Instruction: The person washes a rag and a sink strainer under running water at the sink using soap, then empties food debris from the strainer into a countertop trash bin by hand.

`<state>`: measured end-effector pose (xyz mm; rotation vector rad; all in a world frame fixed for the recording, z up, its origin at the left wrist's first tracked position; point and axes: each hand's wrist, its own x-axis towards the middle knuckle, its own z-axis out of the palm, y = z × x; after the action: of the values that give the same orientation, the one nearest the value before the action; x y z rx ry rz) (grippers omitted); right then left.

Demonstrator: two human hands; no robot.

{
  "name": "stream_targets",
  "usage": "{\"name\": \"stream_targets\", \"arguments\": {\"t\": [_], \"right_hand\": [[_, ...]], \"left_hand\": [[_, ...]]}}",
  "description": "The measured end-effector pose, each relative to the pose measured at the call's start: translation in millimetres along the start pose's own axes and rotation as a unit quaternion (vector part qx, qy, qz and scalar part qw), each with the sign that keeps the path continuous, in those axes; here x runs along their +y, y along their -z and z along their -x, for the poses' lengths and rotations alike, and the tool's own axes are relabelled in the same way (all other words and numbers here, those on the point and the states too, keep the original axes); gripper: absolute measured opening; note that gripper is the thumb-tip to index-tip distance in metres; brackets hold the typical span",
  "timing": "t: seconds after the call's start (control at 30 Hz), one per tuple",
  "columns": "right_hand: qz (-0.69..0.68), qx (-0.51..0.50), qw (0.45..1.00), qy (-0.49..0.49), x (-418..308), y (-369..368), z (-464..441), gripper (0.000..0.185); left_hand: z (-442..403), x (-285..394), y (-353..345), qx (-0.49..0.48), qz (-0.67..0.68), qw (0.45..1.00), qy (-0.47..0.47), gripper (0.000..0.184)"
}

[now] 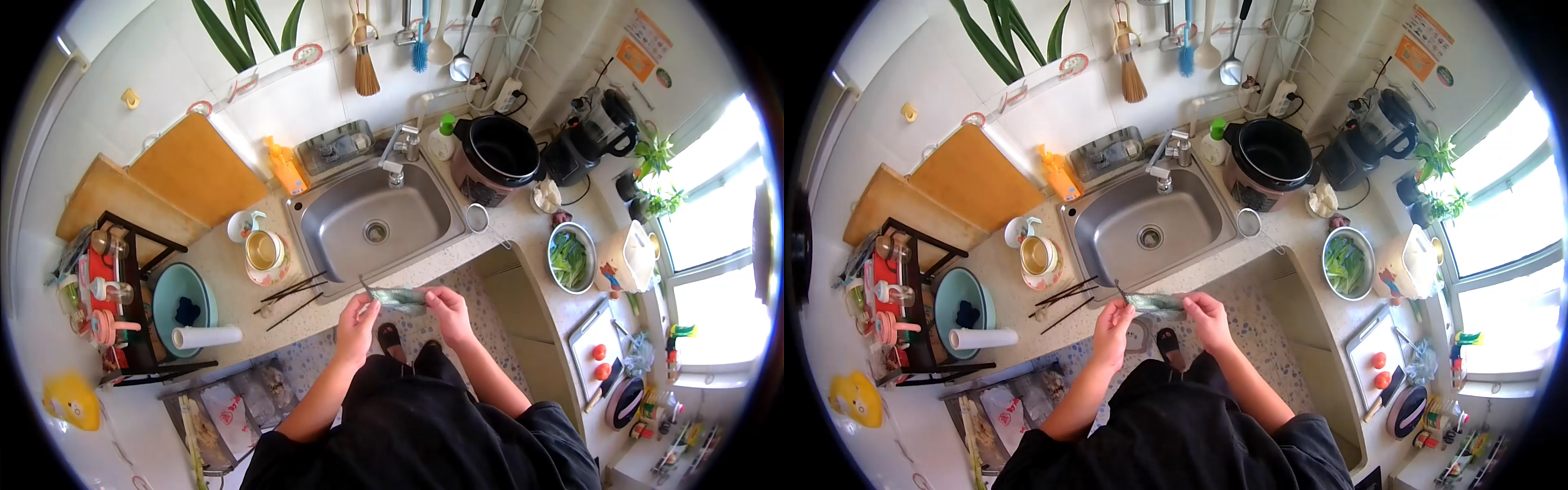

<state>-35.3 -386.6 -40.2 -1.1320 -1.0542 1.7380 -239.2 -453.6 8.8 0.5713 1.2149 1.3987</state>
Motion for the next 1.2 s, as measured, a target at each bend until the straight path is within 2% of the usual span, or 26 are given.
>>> {"name": "stream_targets", "arguments": {"t": [0.07, 0.1, 0.13, 0.2, 0.27, 0.4, 0.5, 0.53, 0.63, 0.67, 0.77, 0.83, 0.87, 0.97, 1.1, 1.2], "right_hand": [[-0.028, 0.03, 0.999, 0.004, -2, -1, -17, 0.016], [-0.042, 0.045, 0.998, 0.005, -4, -2, -26, 0.016], [0.01, 0.043, 0.999, 0.014, -26, -12, -30, 0.018], [0.043, 0.047, 0.997, 0.035, -22, -11, -48, 0.018], [0.067, 0.057, 0.994, 0.063, -15, -7, -71, 0.025], [0.114, 0.015, 0.991, 0.068, -31, -11, -112, 0.025], [0.147, -0.037, 0.987, 0.049, -36, -8, -142, 0.025], [0.159, -0.056, 0.985, 0.037, -38, -7, -153, 0.025], [0.185, -0.094, 0.978, 0.032, -36, 7, -193, 0.03], [0.202, -0.105, 0.973, 0.027, -37, 16, -207, 0.031], [0.296, -0.091, 0.95, 0.042, -31, 43, -251, 0.037], [0.355, -0.08, 0.93, 0.058, -34, 56, -280, 0.039], [0.382, -0.089, 0.92, 0.016, -35, 61, -296, 0.038], [0.445, -0.049, 0.894, 0.013, -15, 76, -345, 0.035], [0.421, -0.085, 0.902, -0.03, 15, 78, -419, 0.054], [0.441, -0.108, 0.891, 0.011, 21, 56, -464, 0.071]], "left_hand": [[-17, 6, 8, 0.027, -0.038, 0.999, -0.002, 0.013], [-24, 7, 11, 0.025, -0.011, 1.0, 0.0, 0.013], [-32, 9, 14, 0.023, 0.015, 1.0, 0.002, 0.014], [-45, 18, 14, -0.01, 0.067, 0.998, 0.004, 0.017], [-58, 24, 9, 0.01, 0.123, 0.992, 0.034, 0.016], [-88, 14, 10, 0.058, 0.163, 0.982, 0.081, 0.02], [-112, 3, -4, 0.125, 0.162, 0.973, 0.11, 0.03], [-120, 8, -9, 0.122, 0.224, 0.953, 0.166, 0.038], [-142, 5, -12, 0.018, 0.155, 0.967, 0.204, 0.04], [-147, 2, -21, 0.034, 0.13, 0.973, 0.186, 0.036], [-165, 1, -31, 0.074, 0.139, 0.957, 0.245, 0.038], [-176, -8, -33, 0.1, 0.187, 0.947, 0.239, 0.038], [-182, -12, -33, 0.113, 0.212, 0.942, 0.235, 0.038], [-195, -22, -43, 0.164, 0.227, 0.94, 0.193, 0.044], [-215, -43, -44, 0.165, 0.286, 0.934, 0.137, 0.052], [-242, -51, -45, 0.17, 0.329, 0.921, 0.124, 0.053]]}}
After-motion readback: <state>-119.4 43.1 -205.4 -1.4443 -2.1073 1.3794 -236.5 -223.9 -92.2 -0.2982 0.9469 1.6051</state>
